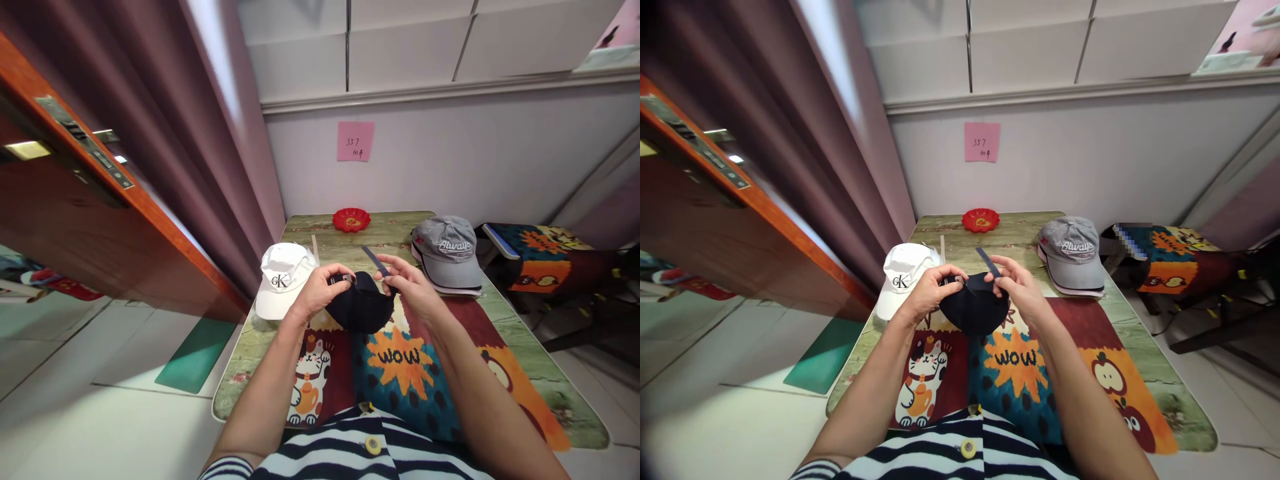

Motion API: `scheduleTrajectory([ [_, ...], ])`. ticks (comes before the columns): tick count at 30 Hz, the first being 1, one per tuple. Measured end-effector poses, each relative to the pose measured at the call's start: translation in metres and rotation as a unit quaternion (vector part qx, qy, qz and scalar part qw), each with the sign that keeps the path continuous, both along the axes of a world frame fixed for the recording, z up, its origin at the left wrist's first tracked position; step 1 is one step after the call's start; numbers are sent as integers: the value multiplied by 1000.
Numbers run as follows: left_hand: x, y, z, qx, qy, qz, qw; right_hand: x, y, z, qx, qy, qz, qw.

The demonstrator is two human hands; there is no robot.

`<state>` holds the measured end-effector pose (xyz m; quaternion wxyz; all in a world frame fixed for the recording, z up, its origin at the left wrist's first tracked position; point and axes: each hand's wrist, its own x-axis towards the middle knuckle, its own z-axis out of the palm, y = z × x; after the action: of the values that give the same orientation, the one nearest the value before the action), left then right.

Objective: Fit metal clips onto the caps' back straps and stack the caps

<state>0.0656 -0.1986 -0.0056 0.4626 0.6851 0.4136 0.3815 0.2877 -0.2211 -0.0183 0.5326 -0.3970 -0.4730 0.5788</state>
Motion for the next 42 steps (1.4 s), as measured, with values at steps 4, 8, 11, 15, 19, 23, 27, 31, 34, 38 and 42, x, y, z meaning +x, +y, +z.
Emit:
scheduleTrajectory([
  [4, 5, -3, -8, -22, -41, -22, 999, -26, 0, -13, -41, -24, 25, 999],
  [8, 9, -7, -17, -12, -65, 14, 998, -39, -3, -23, -45, -40, 21, 998],
  [11, 11, -9, -22, 16, -47, 43, 998, -41, -5, -27, -8, -87, -12, 996],
  [15, 11, -10, -23, 71, 15, 42, 996, -40, -5, -29, 17, -124, -34, 992],
  [19, 8, -14, -20, 154, 110, 40, 981, -41, -3, -32, 1, -133, -48, 990],
  [23, 7, -18, -20, 248, 154, 103, 951, -45, 3, -34, 30, -165, -60, 984],
  [27, 8, -19, -21, 228, 88, 127, 961, -49, 9, -32, 68, -212, -69, 973],
  [31, 5, -15, -27, 143, 3, 148, 979, -52, 11, -31, 74, -207, -60, 974],
  [34, -3, -6, -37, 40, -84, 139, 986, -50, 10, -29, 57, -167, -74, 981],
  [38, -12, 7, -50, -82, -193, 105, 972, -46, 9, -24, 70, -191, -80, 976],
  [42, -17, 15, -56, -110, -219, 105, 964, -48, 5, -20, 88, -289, -67, 951],
])
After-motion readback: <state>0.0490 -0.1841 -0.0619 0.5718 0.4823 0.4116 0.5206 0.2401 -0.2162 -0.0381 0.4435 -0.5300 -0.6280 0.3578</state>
